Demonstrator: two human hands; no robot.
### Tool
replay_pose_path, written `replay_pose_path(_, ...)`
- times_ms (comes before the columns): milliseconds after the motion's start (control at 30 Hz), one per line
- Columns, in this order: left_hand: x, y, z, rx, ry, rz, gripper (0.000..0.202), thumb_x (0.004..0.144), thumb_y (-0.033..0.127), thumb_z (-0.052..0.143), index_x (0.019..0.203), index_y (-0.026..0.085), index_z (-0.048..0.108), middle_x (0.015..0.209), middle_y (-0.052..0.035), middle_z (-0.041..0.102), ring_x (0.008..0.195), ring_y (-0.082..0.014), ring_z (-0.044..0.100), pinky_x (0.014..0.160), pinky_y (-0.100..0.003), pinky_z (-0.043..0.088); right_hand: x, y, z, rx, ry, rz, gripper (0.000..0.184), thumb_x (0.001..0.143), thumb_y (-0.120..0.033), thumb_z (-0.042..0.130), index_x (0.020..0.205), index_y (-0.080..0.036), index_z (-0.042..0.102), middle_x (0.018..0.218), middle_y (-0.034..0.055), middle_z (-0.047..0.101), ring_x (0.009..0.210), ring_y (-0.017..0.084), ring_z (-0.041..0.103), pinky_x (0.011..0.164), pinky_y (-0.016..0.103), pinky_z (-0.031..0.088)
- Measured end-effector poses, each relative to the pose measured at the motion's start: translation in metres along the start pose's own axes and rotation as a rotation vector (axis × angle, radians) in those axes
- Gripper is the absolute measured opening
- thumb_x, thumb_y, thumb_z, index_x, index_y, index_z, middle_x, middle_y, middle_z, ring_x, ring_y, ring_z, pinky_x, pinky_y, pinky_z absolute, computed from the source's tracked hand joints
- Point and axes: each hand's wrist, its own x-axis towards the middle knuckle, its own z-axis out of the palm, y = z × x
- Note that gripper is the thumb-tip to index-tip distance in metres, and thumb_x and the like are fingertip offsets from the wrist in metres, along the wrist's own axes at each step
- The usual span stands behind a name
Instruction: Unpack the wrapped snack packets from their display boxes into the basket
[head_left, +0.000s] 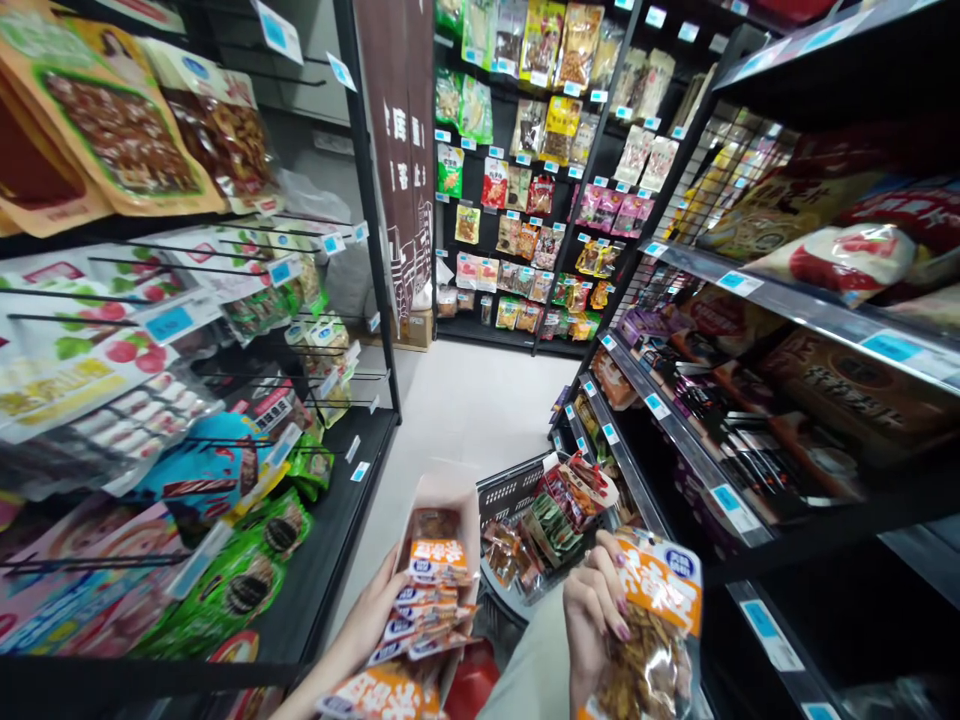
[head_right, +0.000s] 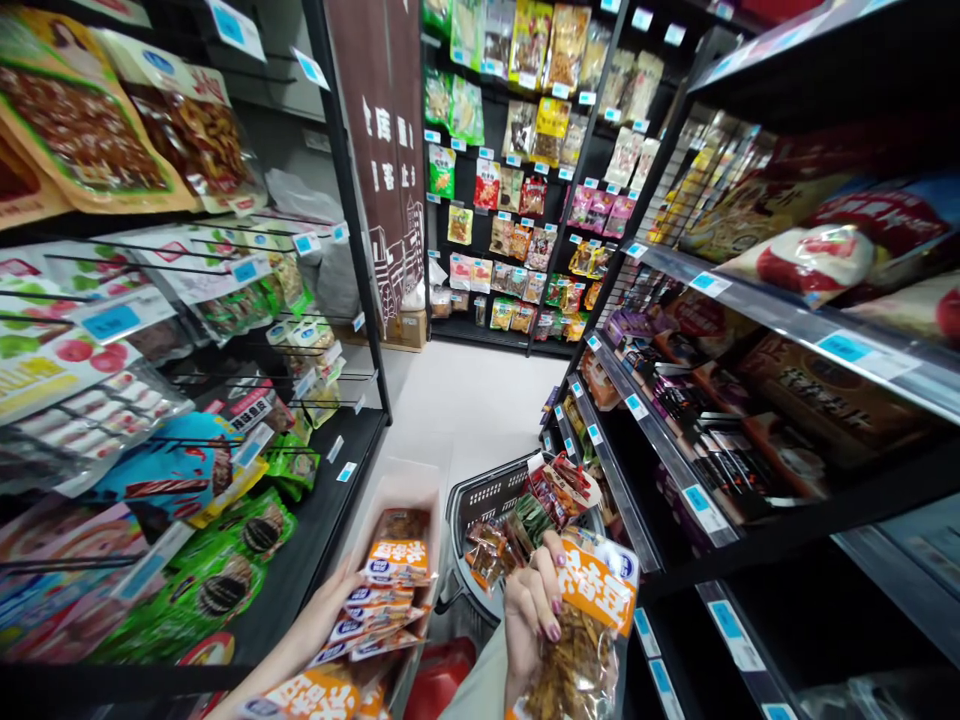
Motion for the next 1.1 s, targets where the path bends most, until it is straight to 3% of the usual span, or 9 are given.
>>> replay_pose_path(133,-0.0008,0.0023,-0.0001,0.015,0.010,0.003,0.072,0.072,0.045,0.047,0.136,0.013,0.038,0.143,-0.0085,0.044,0.134,-0.0253,0.036,0.114,-0.036,0.022,-0.0015,-0.0016,0.0015,0.017,0.029,-0.027,0.023,0.085,-0.007,0.039,0.074,-0.025,0.032,0.049,-0.0138,0.029,0.030,0.004,0.034,0.032,0.016,0.023)
replay_pose_path(367,-0.0038,0.0073,-0.0001,-0.003,-0.010,0.013,0.064,0.073,0.045,0.047,0.131,0.016,0.045,0.135,-0.0069,0.054,0.129,-0.0273,0.043,0.109,-0.037,0.032,-0.0041,-0.0020,0.0031,-0.024,0.028,-0.066,0.026,0.084,-0.001,0.028,0.079,-0.024,0.038,0.053,-0.0117,0.030,0.034,0.003,0.036,0.036,0.014,0.025)
replay_pose_path(700,-0.0011,0.0036,-0.0004,0.004,0.007,-0.024,0.069,0.073,0.047,0.047,0.132,0.012,0.042,0.141,-0.0116,0.046,0.131,-0.0286,0.041,0.108,-0.039,0.032,-0.0049,-0.0042,0.0002,0.062,0.013,-0.071,0.026,0.084,0.000,0.029,0.078,-0.024,0.038,0.052,-0.0120,0.030,0.034,0.003,0.034,0.037,0.015,0.024)
replay_pose_path(900,-0.0025,0.0085,-0.0007,0.010,-0.018,0.015,0.067,0.075,0.044,0.044,0.134,0.013,0.040,0.138,-0.0069,0.050,0.130,-0.0270,0.042,0.109,-0.034,0.031,-0.0056,-0.0053,-0.0004,0.006,0.035,-0.083,0.022,0.084,-0.004,0.032,0.078,-0.024,0.039,0.051,-0.0117,0.030,0.033,0.003,0.036,0.037,0.015,0.025)
replay_pose_path(1100,-0.0019,0.0059,-0.0010,0.003,-0.015,-0.001,0.065,0.074,0.043,0.045,0.133,0.015,0.042,0.135,-0.0061,0.054,0.127,-0.0283,0.045,0.108,-0.036,0.033,-0.0098,-0.0064,-0.0035,-0.014,0.083,-0.182,0.024,0.087,-0.005,0.028,0.081,-0.024,0.040,0.053,-0.0110,0.030,0.033,0.003,0.037,0.036,0.014,0.024)
